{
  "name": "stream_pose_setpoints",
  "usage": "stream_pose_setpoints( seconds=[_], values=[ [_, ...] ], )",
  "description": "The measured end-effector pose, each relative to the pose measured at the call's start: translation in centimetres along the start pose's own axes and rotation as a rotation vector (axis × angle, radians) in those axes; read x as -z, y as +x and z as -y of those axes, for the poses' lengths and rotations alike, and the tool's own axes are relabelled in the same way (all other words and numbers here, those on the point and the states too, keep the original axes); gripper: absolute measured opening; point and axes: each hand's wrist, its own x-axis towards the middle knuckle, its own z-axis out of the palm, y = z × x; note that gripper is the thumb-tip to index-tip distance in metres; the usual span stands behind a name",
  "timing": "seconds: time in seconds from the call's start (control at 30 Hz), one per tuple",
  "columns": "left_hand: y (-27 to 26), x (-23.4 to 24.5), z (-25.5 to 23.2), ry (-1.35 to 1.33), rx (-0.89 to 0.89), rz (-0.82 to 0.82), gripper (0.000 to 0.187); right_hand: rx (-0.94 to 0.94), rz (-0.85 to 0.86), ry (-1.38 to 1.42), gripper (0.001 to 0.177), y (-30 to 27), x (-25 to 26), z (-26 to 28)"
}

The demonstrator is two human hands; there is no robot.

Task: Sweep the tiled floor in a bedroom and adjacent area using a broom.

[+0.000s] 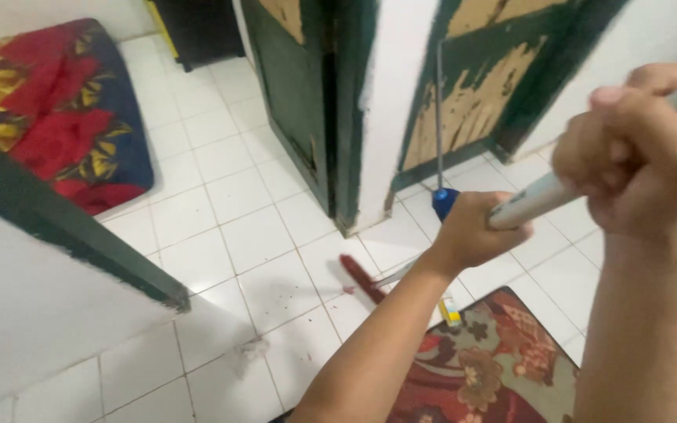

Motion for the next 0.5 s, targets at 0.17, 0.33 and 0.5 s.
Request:
stream_pose_setpoints(
  seconds=[0.17, 0.33, 0.5],
  values=[
    [2.2, -11.9, 1.4, -0.15, -0.029, 0.101, 0.021, -0.014, -0.389, -0.125, 0.018, -5.5, 5.9, 0.1],
    [-2.5, -21.6, 18.6, -0.377, 0.175, 0.193, 0.01, -0.122, -0.276, -0.59, 0.023, -16.3, 9.2, -14.1],
    [-3.6, -22.2, 18.5, -0.414, 0.409, 0.146, 0.016, -0.208, -0.304, -0.478, 0.034, -16.9, 12.1, -15.1]
  ],
)
